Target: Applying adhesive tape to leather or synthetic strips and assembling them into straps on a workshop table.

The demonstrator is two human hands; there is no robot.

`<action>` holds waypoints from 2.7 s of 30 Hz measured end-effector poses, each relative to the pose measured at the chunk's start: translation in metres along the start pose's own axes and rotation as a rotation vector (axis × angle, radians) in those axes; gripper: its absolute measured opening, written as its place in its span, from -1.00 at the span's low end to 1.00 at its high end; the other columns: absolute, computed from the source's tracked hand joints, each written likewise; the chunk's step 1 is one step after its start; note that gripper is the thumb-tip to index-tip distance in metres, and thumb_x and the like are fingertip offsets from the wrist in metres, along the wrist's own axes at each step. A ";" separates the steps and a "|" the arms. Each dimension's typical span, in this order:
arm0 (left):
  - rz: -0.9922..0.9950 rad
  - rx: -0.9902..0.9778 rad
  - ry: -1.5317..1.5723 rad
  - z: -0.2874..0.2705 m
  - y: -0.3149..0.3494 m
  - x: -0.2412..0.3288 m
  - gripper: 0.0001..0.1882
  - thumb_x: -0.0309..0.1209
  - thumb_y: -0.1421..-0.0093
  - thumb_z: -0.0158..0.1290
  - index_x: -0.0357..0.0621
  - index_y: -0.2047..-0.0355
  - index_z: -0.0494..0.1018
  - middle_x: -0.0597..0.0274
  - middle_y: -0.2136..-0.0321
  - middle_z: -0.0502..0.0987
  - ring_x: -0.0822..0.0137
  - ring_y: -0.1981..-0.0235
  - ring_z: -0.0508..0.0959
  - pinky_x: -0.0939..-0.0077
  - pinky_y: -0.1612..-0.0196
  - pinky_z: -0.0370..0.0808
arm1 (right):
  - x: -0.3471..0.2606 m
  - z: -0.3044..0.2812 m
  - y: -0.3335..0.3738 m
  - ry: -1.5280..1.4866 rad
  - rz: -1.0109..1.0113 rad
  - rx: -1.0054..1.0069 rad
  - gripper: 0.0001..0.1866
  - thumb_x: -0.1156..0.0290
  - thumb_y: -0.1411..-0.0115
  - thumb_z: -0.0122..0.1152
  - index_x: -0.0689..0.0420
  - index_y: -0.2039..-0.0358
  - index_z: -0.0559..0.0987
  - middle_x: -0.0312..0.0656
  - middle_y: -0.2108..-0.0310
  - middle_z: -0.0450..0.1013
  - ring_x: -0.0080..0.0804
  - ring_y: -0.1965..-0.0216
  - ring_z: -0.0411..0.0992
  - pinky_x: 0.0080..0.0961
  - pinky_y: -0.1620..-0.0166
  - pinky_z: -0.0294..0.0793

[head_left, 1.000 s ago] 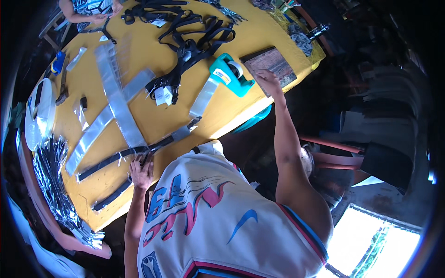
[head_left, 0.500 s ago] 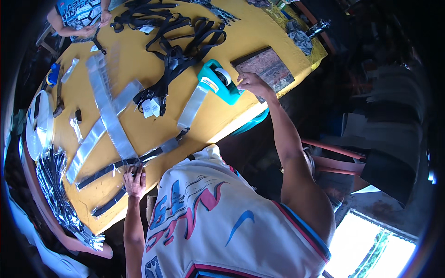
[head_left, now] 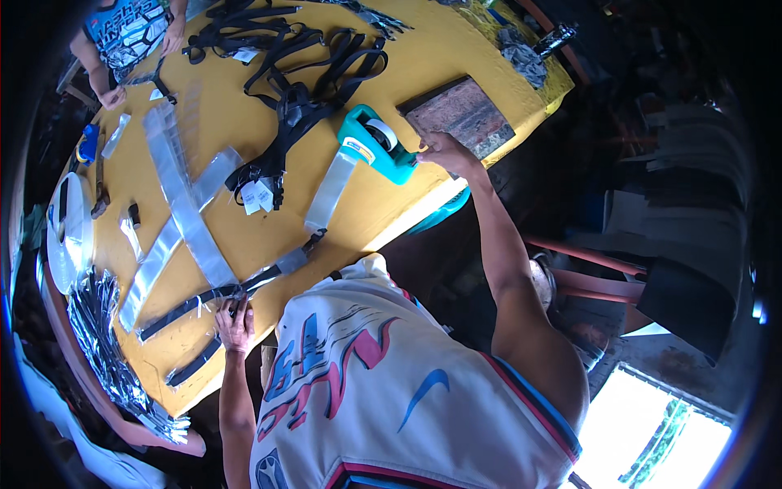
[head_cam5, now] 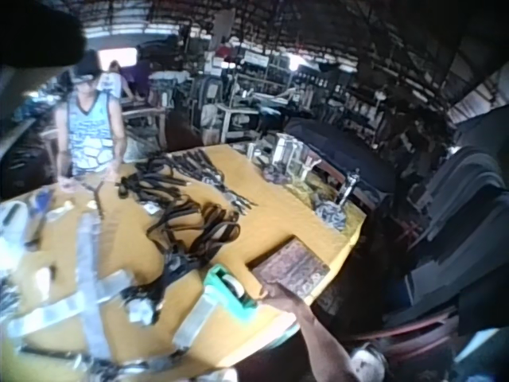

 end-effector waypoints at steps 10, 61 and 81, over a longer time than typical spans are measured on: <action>0.013 0.002 -0.017 0.003 0.002 -0.001 -0.59 -0.23 -0.29 0.04 0.21 -0.16 0.44 0.04 -0.04 0.35 0.00 -0.01 0.37 0.05 -0.04 0.32 | -0.004 0.009 0.025 -0.009 0.128 0.023 -0.50 0.37 -0.11 0.37 0.31 0.00 0.40 0.07 0.30 0.58 -0.29 0.23 0.58 -0.42 0.19 0.50; -0.104 -0.007 0.278 -0.015 0.000 -0.008 -0.47 -0.21 -0.20 0.08 -0.05 -0.16 0.30 0.01 -0.05 0.35 -0.03 -0.02 0.38 0.08 -0.03 0.32 | -0.153 0.463 0.059 -0.537 0.563 -0.529 -0.87 0.30 -0.25 0.22 0.00 0.43 0.51 -0.54 0.65 0.26 -0.78 0.72 0.11 -0.72 0.65 0.04; -0.051 -0.101 0.176 -0.015 0.000 -0.005 -0.43 -0.20 -0.15 0.11 0.35 -0.21 0.35 0.04 -0.08 0.31 -0.02 -0.04 0.34 0.07 -0.02 0.33 | -0.169 0.462 0.040 -0.040 -0.113 -0.226 -0.54 0.21 -0.22 0.24 0.03 -0.11 0.47 -0.37 0.57 0.38 -0.45 0.59 0.32 -0.50 0.49 0.35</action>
Point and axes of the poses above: each hand's wrist, its own y-axis away from the middle knuckle, its own z-axis out of the palm, x = y × z, the point moved 5 cm from there along -y, towards the middle knuckle
